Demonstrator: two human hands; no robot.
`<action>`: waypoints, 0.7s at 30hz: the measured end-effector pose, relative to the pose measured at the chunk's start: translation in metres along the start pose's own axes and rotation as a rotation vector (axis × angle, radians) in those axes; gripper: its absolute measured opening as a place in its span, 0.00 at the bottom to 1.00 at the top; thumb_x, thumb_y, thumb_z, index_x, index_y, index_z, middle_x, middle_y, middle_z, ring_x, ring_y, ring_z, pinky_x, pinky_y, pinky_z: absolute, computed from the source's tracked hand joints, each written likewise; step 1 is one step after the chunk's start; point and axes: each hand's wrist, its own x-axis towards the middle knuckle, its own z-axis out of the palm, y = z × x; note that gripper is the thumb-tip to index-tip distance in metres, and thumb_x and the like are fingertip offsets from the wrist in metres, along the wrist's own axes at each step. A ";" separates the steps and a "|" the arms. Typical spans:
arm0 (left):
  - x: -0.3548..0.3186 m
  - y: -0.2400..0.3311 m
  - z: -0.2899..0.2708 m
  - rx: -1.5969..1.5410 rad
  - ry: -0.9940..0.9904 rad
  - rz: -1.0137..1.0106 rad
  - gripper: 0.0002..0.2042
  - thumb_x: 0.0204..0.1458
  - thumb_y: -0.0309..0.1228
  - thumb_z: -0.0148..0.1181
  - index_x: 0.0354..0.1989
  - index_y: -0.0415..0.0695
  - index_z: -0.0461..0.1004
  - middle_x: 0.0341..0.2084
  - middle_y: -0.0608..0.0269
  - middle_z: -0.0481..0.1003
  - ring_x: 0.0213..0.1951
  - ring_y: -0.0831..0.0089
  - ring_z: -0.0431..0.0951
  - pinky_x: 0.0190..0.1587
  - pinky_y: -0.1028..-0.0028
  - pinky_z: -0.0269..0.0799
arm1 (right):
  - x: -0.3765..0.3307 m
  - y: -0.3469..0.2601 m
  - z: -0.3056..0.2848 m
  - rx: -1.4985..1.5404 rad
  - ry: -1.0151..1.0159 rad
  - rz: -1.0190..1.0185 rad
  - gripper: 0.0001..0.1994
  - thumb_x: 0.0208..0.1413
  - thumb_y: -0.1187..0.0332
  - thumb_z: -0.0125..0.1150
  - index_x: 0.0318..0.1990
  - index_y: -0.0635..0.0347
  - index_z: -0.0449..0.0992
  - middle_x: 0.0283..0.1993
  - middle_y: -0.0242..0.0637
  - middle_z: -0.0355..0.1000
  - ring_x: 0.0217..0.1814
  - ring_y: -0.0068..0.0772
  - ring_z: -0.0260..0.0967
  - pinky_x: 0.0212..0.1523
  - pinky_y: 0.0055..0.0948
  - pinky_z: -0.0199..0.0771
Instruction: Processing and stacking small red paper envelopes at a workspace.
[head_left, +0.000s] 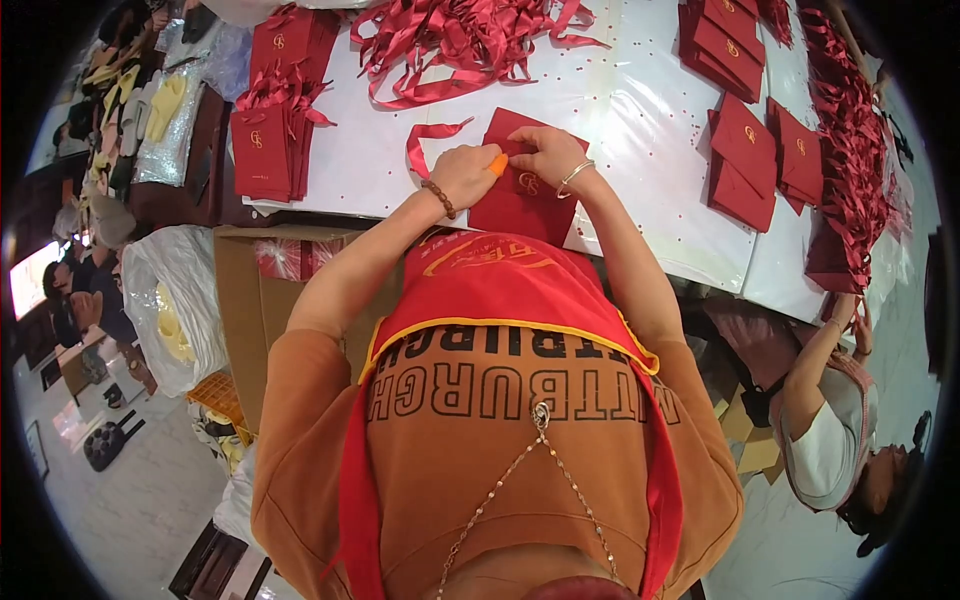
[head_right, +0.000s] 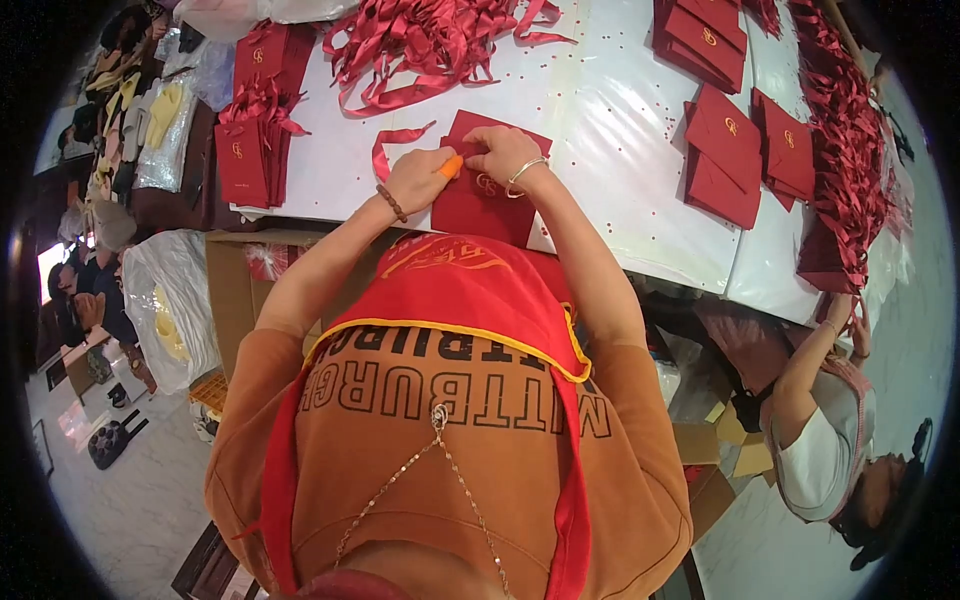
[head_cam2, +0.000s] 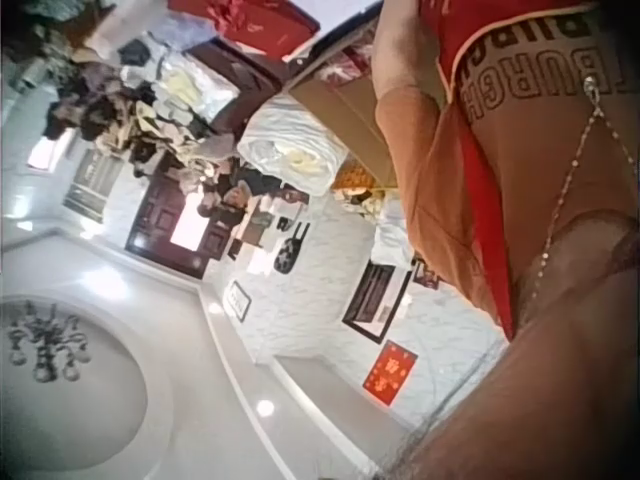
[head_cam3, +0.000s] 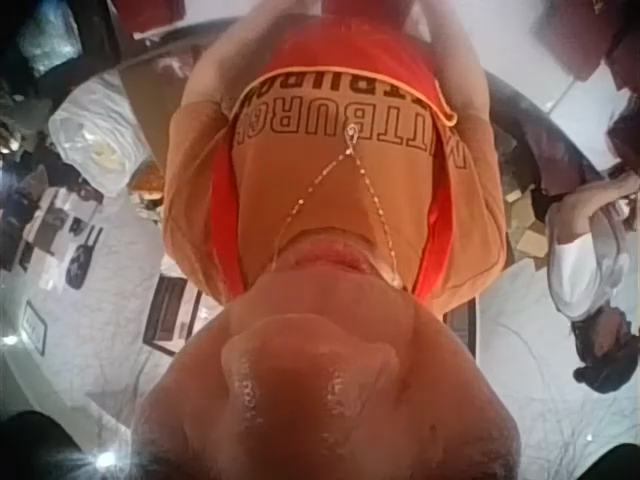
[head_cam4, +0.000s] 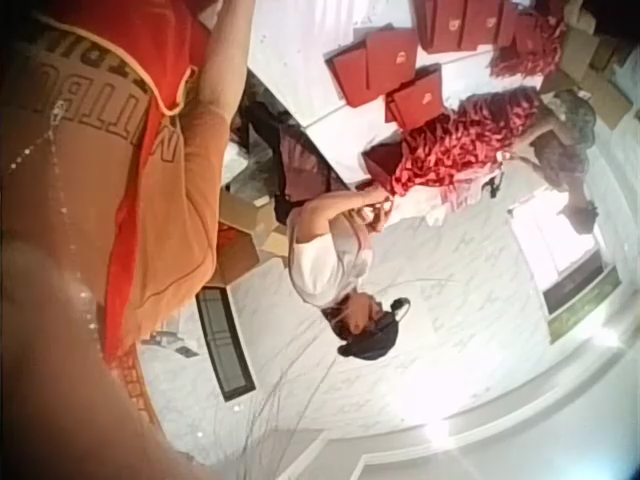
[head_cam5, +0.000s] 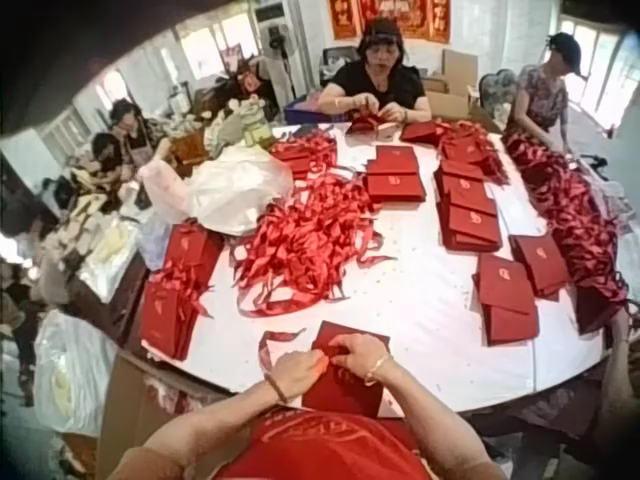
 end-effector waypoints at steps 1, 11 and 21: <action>0.000 0.000 0.001 0.051 0.017 0.001 0.15 0.51 0.38 0.39 0.25 0.40 0.68 0.21 0.51 0.72 0.27 0.54 0.71 0.29 0.61 0.63 | 0.000 0.000 0.000 0.001 0.005 -0.003 0.18 0.41 0.61 0.61 0.43 0.52 0.72 0.37 0.39 0.73 0.41 0.40 0.69 0.42 0.33 0.68; 0.001 0.012 -0.001 0.188 0.075 -0.017 0.12 0.46 0.35 0.44 0.28 0.39 0.71 0.21 0.46 0.73 0.26 0.51 0.73 0.29 0.57 0.66 | -0.011 -0.010 0.007 -0.104 0.134 -0.042 0.15 0.42 0.62 0.59 0.41 0.48 0.73 0.33 0.39 0.73 0.37 0.42 0.70 0.36 0.36 0.69; -0.008 0.028 -0.016 0.305 0.028 -0.003 0.11 0.46 0.35 0.45 0.28 0.41 0.71 0.23 0.51 0.74 0.27 0.54 0.74 0.30 0.57 0.66 | -0.017 -0.013 0.010 -0.111 0.150 -0.090 0.14 0.42 0.68 0.57 0.39 0.52 0.71 0.32 0.40 0.72 0.36 0.44 0.69 0.34 0.38 0.68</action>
